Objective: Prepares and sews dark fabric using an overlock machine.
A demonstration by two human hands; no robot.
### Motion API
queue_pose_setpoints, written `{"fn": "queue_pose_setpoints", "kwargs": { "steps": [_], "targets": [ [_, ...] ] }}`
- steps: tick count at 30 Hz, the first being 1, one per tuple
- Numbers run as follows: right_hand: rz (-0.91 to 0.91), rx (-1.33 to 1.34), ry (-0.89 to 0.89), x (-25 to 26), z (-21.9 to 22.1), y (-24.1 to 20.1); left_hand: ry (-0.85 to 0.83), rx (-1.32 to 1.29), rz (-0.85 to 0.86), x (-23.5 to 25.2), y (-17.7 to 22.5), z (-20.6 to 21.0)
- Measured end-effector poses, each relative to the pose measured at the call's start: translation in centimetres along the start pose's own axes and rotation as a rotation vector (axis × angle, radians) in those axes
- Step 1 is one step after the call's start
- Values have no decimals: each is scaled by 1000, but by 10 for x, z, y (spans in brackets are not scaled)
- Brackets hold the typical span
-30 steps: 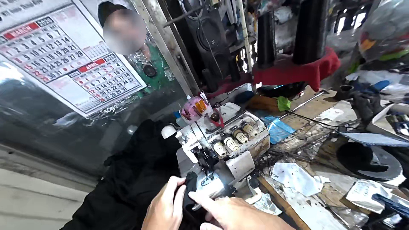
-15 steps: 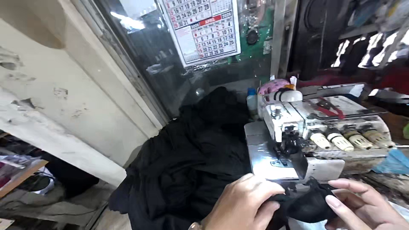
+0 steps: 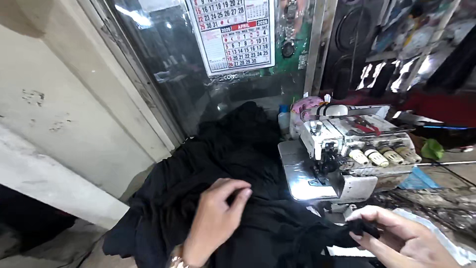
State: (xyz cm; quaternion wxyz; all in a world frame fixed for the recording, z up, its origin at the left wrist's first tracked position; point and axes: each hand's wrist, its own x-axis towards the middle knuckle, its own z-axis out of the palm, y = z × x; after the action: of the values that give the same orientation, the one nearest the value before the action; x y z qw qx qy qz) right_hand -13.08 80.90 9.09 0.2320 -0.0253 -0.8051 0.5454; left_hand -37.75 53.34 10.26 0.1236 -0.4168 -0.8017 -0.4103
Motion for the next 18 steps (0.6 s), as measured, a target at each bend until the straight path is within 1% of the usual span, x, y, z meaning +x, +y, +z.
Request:
{"fn": "queue_pose_setpoints", "kwargs": {
  "steps": [3, 4, 5, 7, 8, 10, 13, 15, 18],
  "targets": [
    [-109, 40, -81, 2, -6, -8, -269, 267, -58, 23, -7, 43],
    [-139, 30, -100, 0, -11, -8, -328, 320, -69, 29, -7, 49],
    [-151, 9, -107, -3, -17, -8, -343, 338, -58, 34, -6, 49],
    [-127, -52, -65, -12, -30, -3, -305, 280, -20, 42, 1, 34],
    [-101, -83, -33, -18, -34, 2, -275, 224, -36, 45, 6, 21],
    [-55, -155, 3, -27, -39, 10, -169, 102, -93, 47, 8, -6],
    [-2, -305, 25, -28, -34, 16, 12, 40, -106, 39, 0, -33],
    [36, -268, 32, -26, -28, 17, 52, 16, -122, 31, -2, -41],
    [106, -165, -19, -21, -29, 8, 55, -3, -116, 22, 1, -48]
  ]
}}
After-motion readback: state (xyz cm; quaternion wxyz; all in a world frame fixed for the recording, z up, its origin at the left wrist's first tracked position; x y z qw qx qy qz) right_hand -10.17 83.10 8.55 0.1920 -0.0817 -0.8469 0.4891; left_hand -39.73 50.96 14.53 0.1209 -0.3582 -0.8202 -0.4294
